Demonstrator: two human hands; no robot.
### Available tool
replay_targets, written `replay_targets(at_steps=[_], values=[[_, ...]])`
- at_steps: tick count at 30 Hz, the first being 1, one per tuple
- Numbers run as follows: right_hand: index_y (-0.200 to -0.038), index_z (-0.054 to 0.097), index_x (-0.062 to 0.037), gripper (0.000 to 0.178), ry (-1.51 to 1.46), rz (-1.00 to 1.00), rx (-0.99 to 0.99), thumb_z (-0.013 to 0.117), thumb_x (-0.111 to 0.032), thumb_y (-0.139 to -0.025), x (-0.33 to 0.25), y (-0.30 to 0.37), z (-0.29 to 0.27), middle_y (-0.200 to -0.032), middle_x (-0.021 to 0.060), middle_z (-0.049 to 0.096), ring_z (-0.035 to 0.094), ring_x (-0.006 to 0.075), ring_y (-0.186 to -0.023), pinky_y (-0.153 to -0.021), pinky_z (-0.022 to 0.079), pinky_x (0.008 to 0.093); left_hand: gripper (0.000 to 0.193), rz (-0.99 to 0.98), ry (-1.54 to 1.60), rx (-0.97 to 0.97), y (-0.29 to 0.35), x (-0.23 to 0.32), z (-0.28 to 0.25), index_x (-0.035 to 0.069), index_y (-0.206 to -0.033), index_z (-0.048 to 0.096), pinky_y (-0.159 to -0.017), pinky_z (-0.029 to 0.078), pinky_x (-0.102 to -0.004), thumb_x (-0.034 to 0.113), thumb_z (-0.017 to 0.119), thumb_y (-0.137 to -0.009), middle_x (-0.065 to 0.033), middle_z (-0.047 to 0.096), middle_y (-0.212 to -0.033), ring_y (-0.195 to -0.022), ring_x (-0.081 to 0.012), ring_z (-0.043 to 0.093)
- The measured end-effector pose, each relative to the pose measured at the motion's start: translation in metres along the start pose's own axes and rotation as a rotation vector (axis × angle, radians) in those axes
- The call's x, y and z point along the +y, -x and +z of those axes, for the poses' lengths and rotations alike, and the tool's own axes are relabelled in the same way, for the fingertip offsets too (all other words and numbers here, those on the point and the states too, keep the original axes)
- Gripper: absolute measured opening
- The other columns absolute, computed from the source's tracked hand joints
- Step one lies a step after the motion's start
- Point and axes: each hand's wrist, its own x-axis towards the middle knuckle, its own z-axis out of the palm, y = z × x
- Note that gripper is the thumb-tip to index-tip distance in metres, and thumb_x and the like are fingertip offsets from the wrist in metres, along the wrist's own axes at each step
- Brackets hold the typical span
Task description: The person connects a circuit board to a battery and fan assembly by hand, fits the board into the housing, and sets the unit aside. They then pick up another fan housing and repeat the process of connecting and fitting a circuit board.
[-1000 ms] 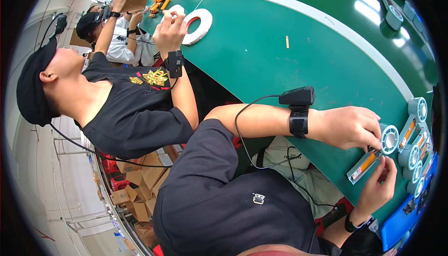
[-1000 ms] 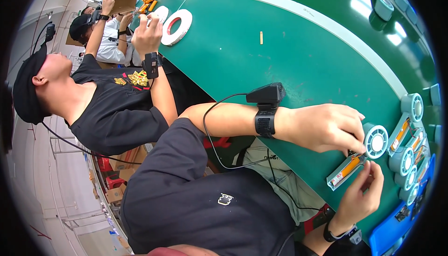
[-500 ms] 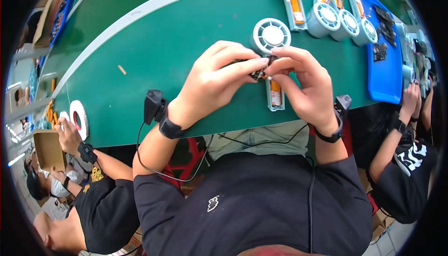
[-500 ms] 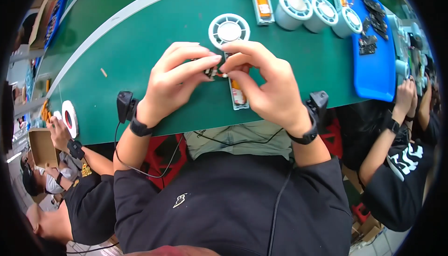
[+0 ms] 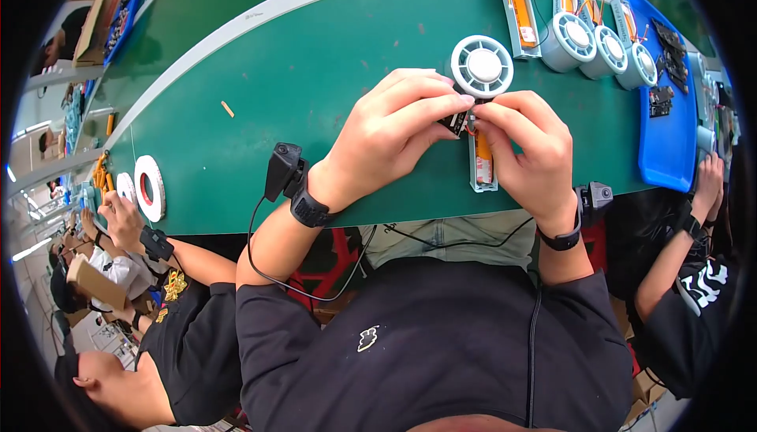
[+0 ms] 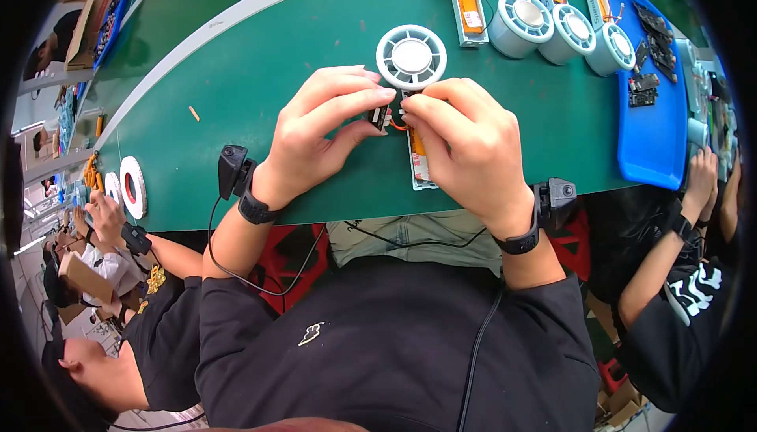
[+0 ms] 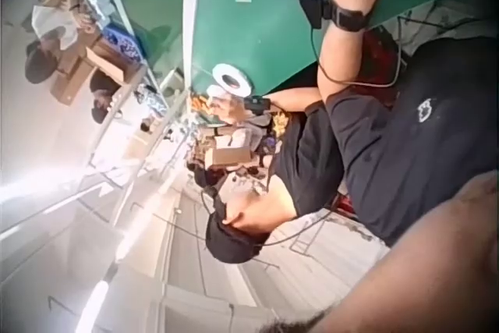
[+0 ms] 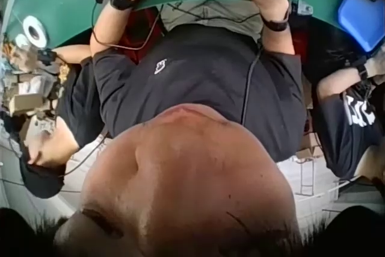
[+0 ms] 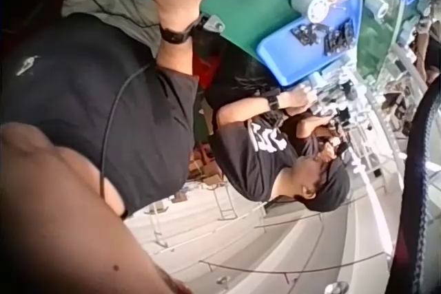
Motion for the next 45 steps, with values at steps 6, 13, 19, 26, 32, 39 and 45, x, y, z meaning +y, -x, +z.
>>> replay_targets(at_steps=[6, 13, 19, 26, 32, 39, 45], values=[[-0.099, 0.069, 0.0013, 0.017, -0.282, 0.263, -0.073, 0.068, 0.010, -0.085, -0.013, -0.003, -0.007, -0.096, 0.0093, 0.070, 0.067, 0.0160, -0.078, -0.065, 0.052, 0.0279, 0.047, -0.007, -0.097, -0.077, 0.001, 0.010, -0.003, 0.008, -0.113, 0.076, -0.082, 0.060, -0.0357, -0.003, 0.084, -0.069, -0.0102, 0.072, -0.109, -0.099, -0.0273, 0.070], [-0.101, 0.067, 0.0025, 0.014, -0.652, 0.572, -0.063, 0.066, 0.011, -0.090, -0.012, 0.004, -0.010, -0.102, 0.0054, 0.072, 0.064, 0.0082, -0.082, -0.067, 0.050, 0.0229, 0.041, -0.083, 0.090, 0.042, -0.001, 0.018, 0.002, 0.007, -0.113, 0.077, -0.072, 0.062, -0.0309, -0.004, 0.083, -0.074, -0.0114, 0.073, -0.109, -0.088, -0.0228, 0.074], [-0.101, 0.066, 0.0007, 0.017, -0.477, 0.451, -0.074, 0.068, 0.012, -0.088, -0.017, 0.001, -0.009, -0.096, 0.0035, 0.074, 0.058, 0.0030, -0.069, -0.058, 0.042, 0.0179, 0.034, -0.178, 0.249, 0.022, 0.003, 0.018, 0.001, 0.005, -0.111, 0.077, -0.080, 0.064, -0.0314, -0.006, 0.081, -0.078, -0.0135, 0.071, -0.115, -0.094, -0.0237, 0.075], [-0.109, 0.069, 0.0006, 0.024, -0.274, 0.313, -0.013, 0.069, 0.011, -0.087, -0.027, 0.001, 0.004, -0.088, 0.0037, 0.076, 0.052, 0.0007, -0.058, -0.049, 0.037, 0.0182, 0.031, -0.150, 0.234, 0.046, 0.012, 0.012, 0.005, 0.001, -0.109, 0.077, -0.085, 0.066, -0.0320, -0.011, 0.077, -0.081, -0.0158, 0.070, -0.119, -0.097, -0.0256, 0.075], [-0.127, 0.069, -0.0012, 0.045, -0.115, 0.182, 0.060, 0.066, 0.013, -0.085, -0.038, 0.011, 0.013, -0.091, 0.0096, 0.078, 0.054, 0.0059, -0.054, -0.049, 0.041, 0.0223, 0.026, -0.174, 0.154, 0.076, 0.012, 0.012, 0.007, 0.000, -0.104, 0.077, -0.084, 0.066, -0.0320, -0.012, 0.076, -0.080, -0.0153, 0.070, -0.118, -0.096, -0.0259, 0.075], [-0.132, 0.067, -0.0023, 0.052, -0.073, 0.147, 0.008, 0.064, 0.015, -0.083, -0.035, 0.009, 0.010, -0.096, 0.0133, 0.078, 0.056, 0.0088, -0.053, -0.052, 0.044, 0.0247, 0.022, -0.126, 0.099, 0.062, 0.009, 0.010, 0.008, 0.004, -0.104, 0.077, -0.075, 0.064, -0.0305, -0.002, 0.077, -0.083, -0.0099, 0.074, -0.111, -0.088, -0.0226, 0.077], [-0.122, 0.071, -0.0012, 0.041, -0.432, 0.373, 0.105, 0.065, 0.013, -0.084, -0.025, 0.005, -0.004, -0.086, 0.0081, 0.077, 0.053, 0.0063, -0.055, -0.053, 0.044, 0.0246, 0.030, -0.085, 0.060, 0.006, -0.002, 0.014, 0.007, 0.004, -0.109, 0.076, -0.071, 0.062, -0.0296, -0.003, 0.080, -0.080, -0.0105, 0.074, -0.104, -0.082, -0.0205, 0.075]])
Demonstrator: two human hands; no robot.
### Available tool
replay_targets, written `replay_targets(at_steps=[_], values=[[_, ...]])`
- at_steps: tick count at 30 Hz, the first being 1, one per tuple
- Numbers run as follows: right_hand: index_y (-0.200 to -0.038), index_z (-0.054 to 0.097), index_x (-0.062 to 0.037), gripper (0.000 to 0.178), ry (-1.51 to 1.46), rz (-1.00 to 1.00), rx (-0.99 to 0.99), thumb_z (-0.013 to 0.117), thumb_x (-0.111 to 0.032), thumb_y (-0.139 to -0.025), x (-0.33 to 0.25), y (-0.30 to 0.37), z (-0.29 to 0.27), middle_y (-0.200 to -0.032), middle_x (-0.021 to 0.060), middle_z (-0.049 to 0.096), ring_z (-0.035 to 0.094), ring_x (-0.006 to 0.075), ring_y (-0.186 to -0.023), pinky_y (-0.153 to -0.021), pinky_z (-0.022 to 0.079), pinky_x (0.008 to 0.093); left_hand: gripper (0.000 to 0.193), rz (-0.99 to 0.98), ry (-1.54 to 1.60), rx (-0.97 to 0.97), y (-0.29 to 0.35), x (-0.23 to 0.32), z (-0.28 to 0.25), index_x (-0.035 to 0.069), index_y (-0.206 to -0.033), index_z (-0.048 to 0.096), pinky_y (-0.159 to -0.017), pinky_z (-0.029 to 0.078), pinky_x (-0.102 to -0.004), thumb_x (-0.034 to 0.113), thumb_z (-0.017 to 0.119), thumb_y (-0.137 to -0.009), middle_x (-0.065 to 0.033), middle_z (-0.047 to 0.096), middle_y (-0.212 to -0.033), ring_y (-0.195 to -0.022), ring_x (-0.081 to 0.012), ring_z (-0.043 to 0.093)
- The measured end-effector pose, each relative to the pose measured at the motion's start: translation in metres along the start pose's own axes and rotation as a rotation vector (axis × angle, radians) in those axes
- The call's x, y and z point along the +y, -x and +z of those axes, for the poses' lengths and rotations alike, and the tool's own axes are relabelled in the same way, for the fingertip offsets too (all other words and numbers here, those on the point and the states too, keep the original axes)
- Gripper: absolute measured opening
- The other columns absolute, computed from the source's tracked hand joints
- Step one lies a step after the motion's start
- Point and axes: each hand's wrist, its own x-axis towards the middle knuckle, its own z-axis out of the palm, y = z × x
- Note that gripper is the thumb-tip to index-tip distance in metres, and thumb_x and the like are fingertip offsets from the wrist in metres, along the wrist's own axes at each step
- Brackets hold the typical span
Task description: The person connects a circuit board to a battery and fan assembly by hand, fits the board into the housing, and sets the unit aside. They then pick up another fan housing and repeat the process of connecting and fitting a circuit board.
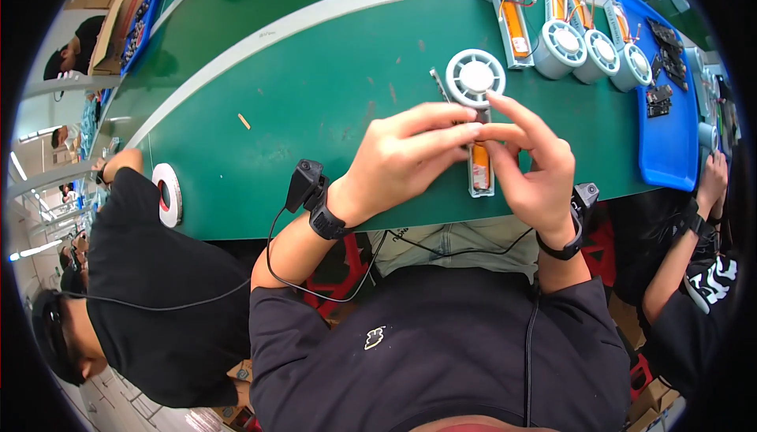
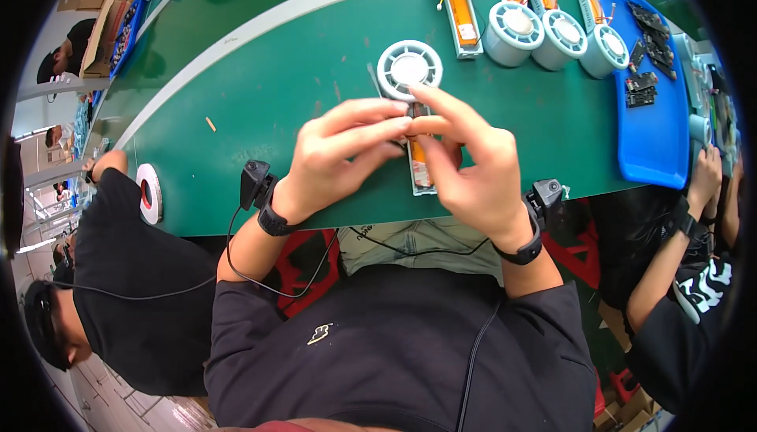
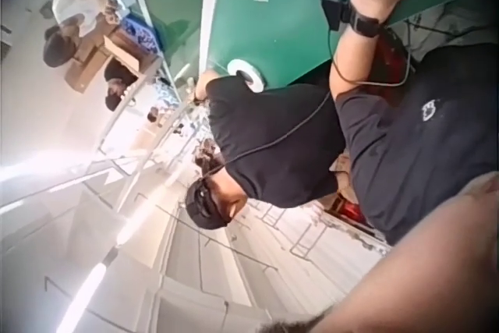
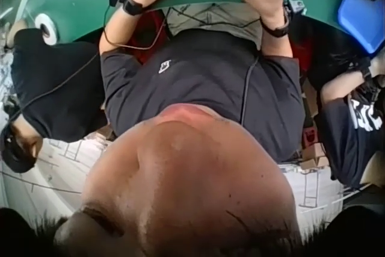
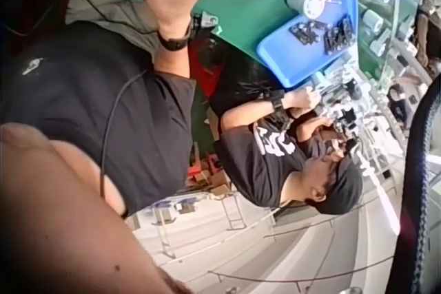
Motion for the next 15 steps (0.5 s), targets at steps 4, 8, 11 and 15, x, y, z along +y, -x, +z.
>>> replay_targets(at_steps=[4, 8, 11, 15], values=[[-0.115, 0.070, 0.0001, 0.030, -0.211, 0.014, 0.100, 0.066, 0.008, -0.086, -0.002, -0.002, -0.018, -0.080, 0.0056, 0.073, 0.054, 0.0055, -0.060, -0.057, 0.046, 0.0253, 0.031, 0.263, -0.208, -0.085, -0.008, -0.007, -0.003, 0.007, -0.115, 0.073, -0.061, 0.059, -0.0319, 0.005, 0.076, -0.084, -0.0068, 0.072, -0.100, -0.078, -0.0216, 0.073], [-0.106, 0.067, 0.0022, 0.015, 0.065, 0.116, -0.451, 0.066, 0.001, -0.091, -0.017, -0.003, -0.044, -0.078, 0.0072, 0.069, 0.058, 0.0105, -0.063, -0.060, 0.048, 0.0264, 0.035, 0.227, -0.291, -0.065, -0.023, 0.022, -0.006, 0.008, -0.115, 0.071, -0.057, 0.055, -0.0332, 0.009, 0.078, -0.081, -0.0057, 0.070, -0.099, -0.075, -0.0221, 0.069], [-0.096, 0.064, 0.0027, 0.008, 0.079, 0.087, -0.492, 0.064, -0.005, -0.094, -0.017, -0.007, -0.032, -0.078, 0.0095, 0.068, 0.060, 0.0160, -0.063, -0.061, 0.049, 0.0316, 0.036, -0.655, 0.511, -0.197, -0.027, 0.042, -0.002, 0.008, -0.112, 0.070, -0.066, 0.057, -0.0350, 0.011, 0.080, -0.078, -0.0063, 0.069, -0.102, -0.087, -0.0244, 0.068], [-0.089, 0.061, 0.0026, 0.009, 0.023, 0.225, -0.589, 0.063, -0.004, -0.093, -0.009, -0.018, -0.052, -0.075, 0.0121, 0.066, 0.063, 0.0255, -0.064, -0.060, 0.049, 0.0373, 0.036, -0.106, -0.279, -0.329, -0.044, 0.051, -0.021, 0.010, -0.114, 0.071, -0.086, 0.055, -0.0411, 0.007, 0.079, -0.079, -0.0070, 0.068, -0.107, -0.105, -0.0283, 0.065]])
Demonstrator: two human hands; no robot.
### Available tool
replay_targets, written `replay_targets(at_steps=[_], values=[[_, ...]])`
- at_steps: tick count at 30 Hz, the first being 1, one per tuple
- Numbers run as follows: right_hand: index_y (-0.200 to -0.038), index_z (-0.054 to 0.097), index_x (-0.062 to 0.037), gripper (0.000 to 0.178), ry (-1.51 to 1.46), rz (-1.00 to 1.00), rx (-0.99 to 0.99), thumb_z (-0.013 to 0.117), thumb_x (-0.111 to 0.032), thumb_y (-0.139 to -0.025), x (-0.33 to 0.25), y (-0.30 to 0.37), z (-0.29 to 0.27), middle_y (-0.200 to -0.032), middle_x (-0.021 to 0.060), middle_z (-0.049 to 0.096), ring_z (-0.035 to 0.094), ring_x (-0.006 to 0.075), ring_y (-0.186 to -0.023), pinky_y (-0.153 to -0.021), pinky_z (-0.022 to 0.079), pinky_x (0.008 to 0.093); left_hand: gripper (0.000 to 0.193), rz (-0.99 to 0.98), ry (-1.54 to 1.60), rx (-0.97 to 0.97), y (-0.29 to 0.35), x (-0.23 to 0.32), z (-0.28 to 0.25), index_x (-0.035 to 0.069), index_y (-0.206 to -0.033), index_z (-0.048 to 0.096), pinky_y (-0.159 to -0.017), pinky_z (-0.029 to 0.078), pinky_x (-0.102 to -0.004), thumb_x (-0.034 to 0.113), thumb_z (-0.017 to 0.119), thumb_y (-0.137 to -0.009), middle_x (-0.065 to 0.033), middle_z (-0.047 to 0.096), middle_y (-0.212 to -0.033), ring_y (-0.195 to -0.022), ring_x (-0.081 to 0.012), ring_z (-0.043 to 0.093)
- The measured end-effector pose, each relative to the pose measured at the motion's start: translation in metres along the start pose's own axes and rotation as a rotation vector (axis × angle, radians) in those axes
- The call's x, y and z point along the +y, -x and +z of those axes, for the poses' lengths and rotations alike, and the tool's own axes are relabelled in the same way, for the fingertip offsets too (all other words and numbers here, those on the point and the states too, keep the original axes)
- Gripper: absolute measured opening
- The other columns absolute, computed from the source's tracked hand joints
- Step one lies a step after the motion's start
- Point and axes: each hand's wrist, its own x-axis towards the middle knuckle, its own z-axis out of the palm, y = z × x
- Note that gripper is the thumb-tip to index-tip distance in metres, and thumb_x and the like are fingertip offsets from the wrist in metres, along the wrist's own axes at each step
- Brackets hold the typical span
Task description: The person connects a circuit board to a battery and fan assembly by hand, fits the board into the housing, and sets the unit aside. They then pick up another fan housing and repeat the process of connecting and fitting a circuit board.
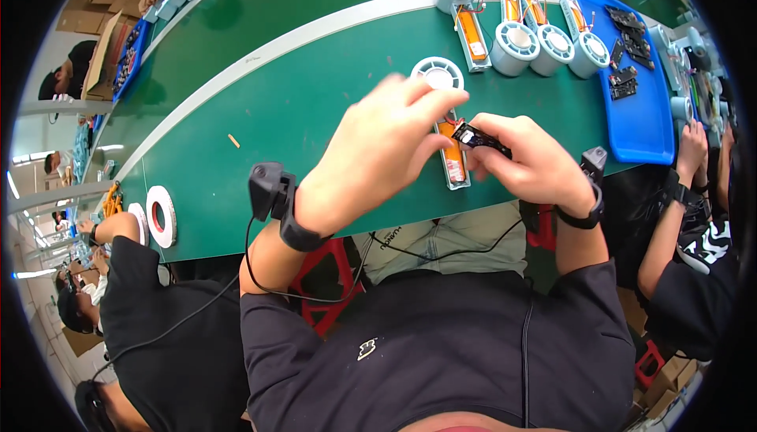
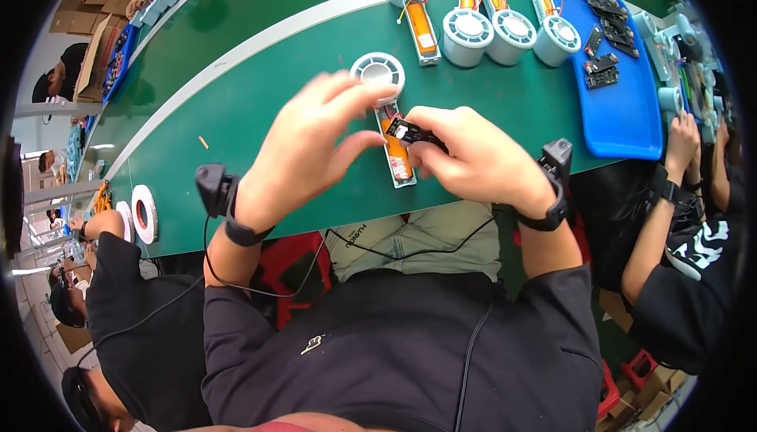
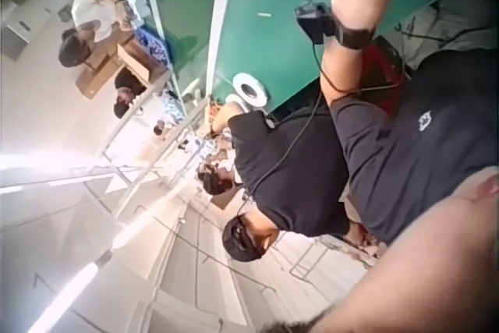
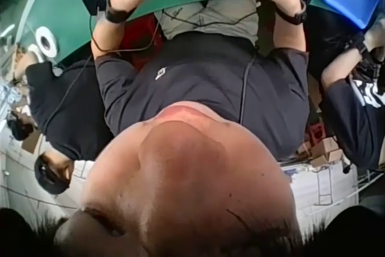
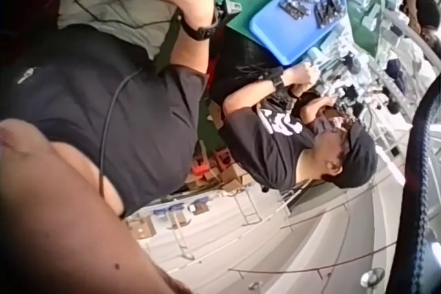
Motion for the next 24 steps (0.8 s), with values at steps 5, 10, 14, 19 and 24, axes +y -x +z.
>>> replay_targets(at_steps=[5, 10, 14, 19, 24], values=[[-0.096, 0.059, 0.0017, 0.011, 0.407, 0.010, -0.158, 0.064, -0.007, -0.094, -0.012, 0.001, -0.024, -0.074, 0.0167, 0.065, 0.065, 0.0314, -0.066, -0.061, 0.050, 0.0413, 0.025, 0.491, -0.205, -0.081, -0.031, -0.033, 0.020, 0.012, -0.107, 0.072, -0.104, 0.044, -0.0483, 0.013, 0.078, -0.083, -0.0033, 0.067, -0.113, -0.121, -0.0311, 0.056], [-0.103, 0.057, -0.0013, 0.017, 0.965, -0.139, 0.387, 0.065, -0.015, -0.095, 0.008, 0.011, -0.003, -0.071, 0.0171, 0.063, 0.066, 0.0343, -0.068, -0.062, 0.052, 0.0421, 0.014, 0.394, -0.105, -0.046, -0.040, -0.030, 0.038, 0.012, -0.096, 0.072, -0.112, 0.035, -0.0523, 0.016, 0.077, -0.084, -0.0012, 0.068, -0.115, -0.127, -0.0334, 0.051], [-0.102, 0.057, -0.0052, 0.018, 0.880, 0.117, 0.559, 0.068, -0.013, -0.090, -0.004, 0.008, 0.028, -0.078, 0.0124, 0.066, 0.068, 0.0308, -0.074, -0.062, 0.054, 0.0414, 0.009, 0.313, 0.003, 0.136, -0.027, -0.029, 0.041, 0.011, -0.089, 0.071, -0.114, 0.034, -0.0550, 0.017, 0.077, -0.085, -0.0012, 0.070, -0.122, -0.130, -0.0360, 0.051], [-0.108, 0.059, -0.0002, 0.027, 0.874, -0.273, 0.632, 0.065, -0.011, -0.084, 0.030, 0.012, 0.041, -0.080, 0.0100, 0.063, 0.066, 0.0250, -0.076, -0.069, 0.053, 0.0362, 0.011, 0.337, -0.242, 0.034, -0.012, -0.019, 0.030, 0.010, -0.090, 0.076, -0.111, 0.041, -0.0563, 0.013, 0.076, -0.080, -0.0020, 0.070, -0.124, -0.132, -0.0352, 0.054], [-0.123, 0.057, 0.0057, 0.034, 0.359, -0.230, 0.598, 0.061, -0.004, -0.091, 0.032, 0.009, 0.053, -0.097, 0.0181, 0.063, 0.062, 0.0351, -0.097, -0.088, 0.050, 0.0433, 0.009, 0.349, -0.281, 0.095, -0.010, -0.027, 0.023, 0.007, -0.088, 0.076, -0.104, 0.050, -0.0527, 0.009, 0.073, -0.080, -0.0030, 0.072, -0.120, -0.128, -0.0357, 0.058]])
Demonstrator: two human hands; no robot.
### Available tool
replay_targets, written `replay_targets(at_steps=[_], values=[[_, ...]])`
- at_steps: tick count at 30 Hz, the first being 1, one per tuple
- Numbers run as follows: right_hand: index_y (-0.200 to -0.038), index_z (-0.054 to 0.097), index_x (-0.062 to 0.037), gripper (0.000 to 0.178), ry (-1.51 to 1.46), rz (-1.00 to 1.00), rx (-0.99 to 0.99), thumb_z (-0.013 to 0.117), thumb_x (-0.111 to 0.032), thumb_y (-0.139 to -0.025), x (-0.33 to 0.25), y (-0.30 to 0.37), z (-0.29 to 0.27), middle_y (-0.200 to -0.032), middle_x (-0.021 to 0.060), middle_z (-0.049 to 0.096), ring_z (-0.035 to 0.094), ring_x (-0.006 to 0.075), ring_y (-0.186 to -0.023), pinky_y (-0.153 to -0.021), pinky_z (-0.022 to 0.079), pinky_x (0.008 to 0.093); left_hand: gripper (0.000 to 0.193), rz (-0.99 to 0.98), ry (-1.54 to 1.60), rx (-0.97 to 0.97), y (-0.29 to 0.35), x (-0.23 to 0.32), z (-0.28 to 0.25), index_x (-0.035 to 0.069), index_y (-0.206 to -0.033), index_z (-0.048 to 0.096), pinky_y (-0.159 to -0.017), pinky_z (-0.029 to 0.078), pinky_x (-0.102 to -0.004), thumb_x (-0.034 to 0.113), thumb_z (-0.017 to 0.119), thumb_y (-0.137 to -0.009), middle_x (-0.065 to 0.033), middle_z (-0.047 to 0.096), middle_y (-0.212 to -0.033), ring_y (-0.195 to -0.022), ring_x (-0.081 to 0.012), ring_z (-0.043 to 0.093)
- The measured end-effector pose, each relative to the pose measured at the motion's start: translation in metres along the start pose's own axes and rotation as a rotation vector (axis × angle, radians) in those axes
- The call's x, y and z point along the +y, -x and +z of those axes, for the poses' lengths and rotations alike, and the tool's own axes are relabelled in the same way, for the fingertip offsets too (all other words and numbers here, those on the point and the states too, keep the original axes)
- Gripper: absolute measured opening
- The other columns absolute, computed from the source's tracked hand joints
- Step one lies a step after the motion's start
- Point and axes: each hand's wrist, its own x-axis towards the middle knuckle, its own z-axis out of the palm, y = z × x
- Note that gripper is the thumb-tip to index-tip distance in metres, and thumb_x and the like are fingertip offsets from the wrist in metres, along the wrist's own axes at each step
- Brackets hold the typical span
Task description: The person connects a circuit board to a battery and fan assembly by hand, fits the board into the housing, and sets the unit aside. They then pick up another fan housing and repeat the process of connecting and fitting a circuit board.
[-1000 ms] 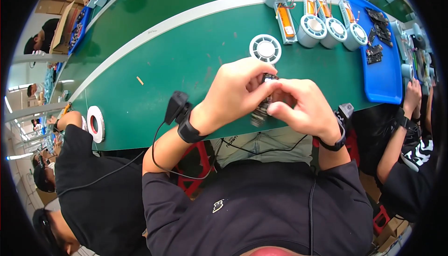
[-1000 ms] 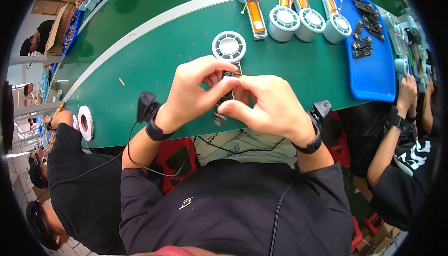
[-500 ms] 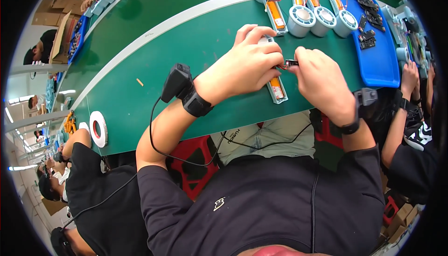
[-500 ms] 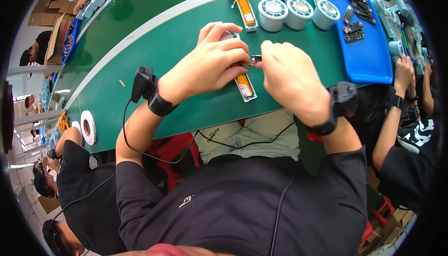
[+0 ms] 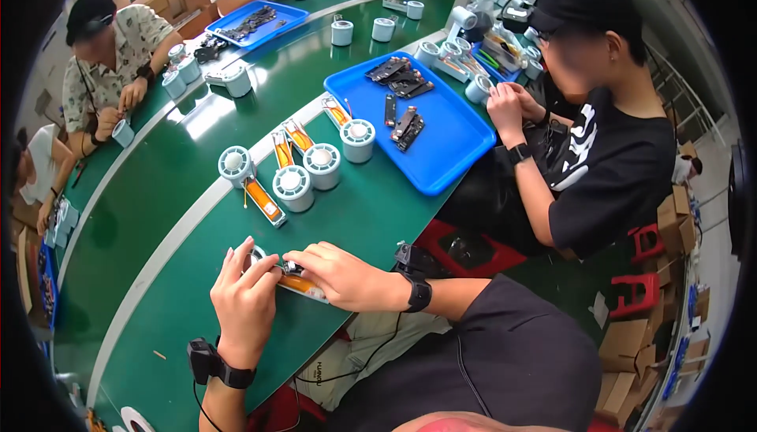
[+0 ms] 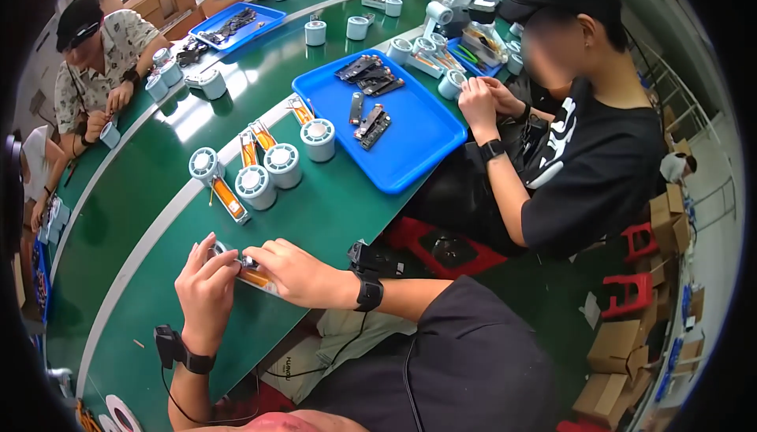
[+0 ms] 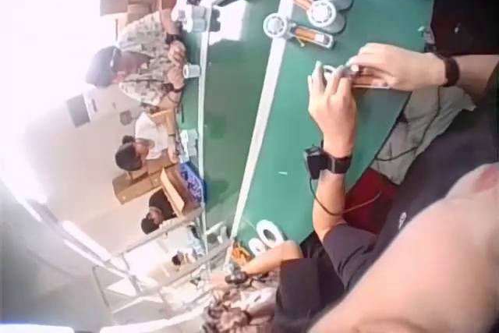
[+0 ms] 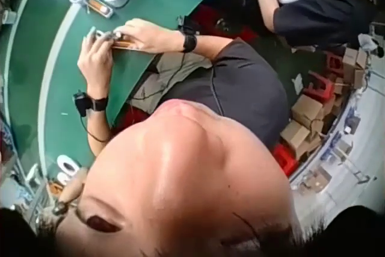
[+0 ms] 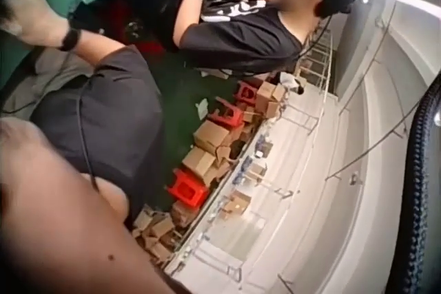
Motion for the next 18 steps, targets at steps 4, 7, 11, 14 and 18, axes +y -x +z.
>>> replay_targets(at_steps=[4, 7, 11, 14, 18], values=[[-0.126, 0.058, 0.0029, 0.033, -0.044, 0.002, 0.001, 0.060, 0.000, -0.093, 0.008, 0.000, -0.007, -0.105, 0.0177, 0.063, 0.060, 0.0353, -0.098, -0.089, 0.049, 0.0437, 0.011, 0.009, -0.023, -0.043, -0.014, 0.005, 0.000, 0.006, -0.088, 0.076, -0.101, 0.052, -0.0517, 0.004, 0.070, -0.079, -0.0048, 0.071, -0.118, -0.127, -0.0361, 0.058], [-0.127, 0.058, 0.0014, 0.035, -0.015, 0.007, -0.032, 0.063, -0.001, -0.092, 0.012, -0.003, -0.004, -0.106, 0.0182, 0.064, 0.061, 0.0352, -0.098, -0.089, 0.049, 0.0433, 0.013, -0.009, -0.078, -0.181, -0.025, 0.012, -0.015, 0.006, -0.088, 0.076, -0.103, 0.051, -0.0526, 0.002, 0.068, -0.078, -0.0071, 0.071, -0.114, -0.126, -0.0364, 0.058], [-0.122, 0.061, 0.0002, 0.034, -0.084, -0.033, -0.017, 0.067, -0.004, -0.089, 0.017, -0.013, -0.009, -0.106, 0.0169, 0.065, 0.062, 0.0350, -0.097, -0.088, 0.051, 0.0429, 0.018, -0.009, -0.172, -0.216, -0.033, 0.014, -0.020, 0.007, -0.093, 0.077, -0.106, 0.050, -0.0535, 0.001, 0.067, -0.078, -0.0087, 0.071, -0.115, -0.126, -0.0369, 0.058], [-0.117, 0.065, -0.0002, 0.031, 0.042, 0.005, -0.025, 0.071, -0.007, -0.088, 0.015, -0.008, -0.027, -0.104, 0.0157, 0.066, 0.062, 0.0341, -0.095, -0.086, 0.052, 0.0422, 0.020, 0.046, -0.074, -0.190, -0.029, 0.010, -0.013, 0.007, -0.096, 0.076, -0.104, 0.051, -0.0528, 0.003, 0.068, -0.078, -0.0087, 0.070, -0.118, -0.125, -0.0372, 0.059], [-0.108, 0.071, -0.0010, 0.025, 0.071, 0.013, -0.020, 0.075, -0.009, -0.085, 0.005, -0.017, -0.024, -0.100, 0.0140, 0.068, 0.063, 0.0324, -0.094, -0.084, 0.053, 0.0408, 0.021, 0.067, 0.043, 0.036, 0.008, -0.014, 0.010, 0.007, -0.099, 0.076, -0.101, 0.054, -0.0508, 0.006, 0.068, -0.079, -0.0081, 0.069, -0.120, -0.123, -0.0375, 0.061]])
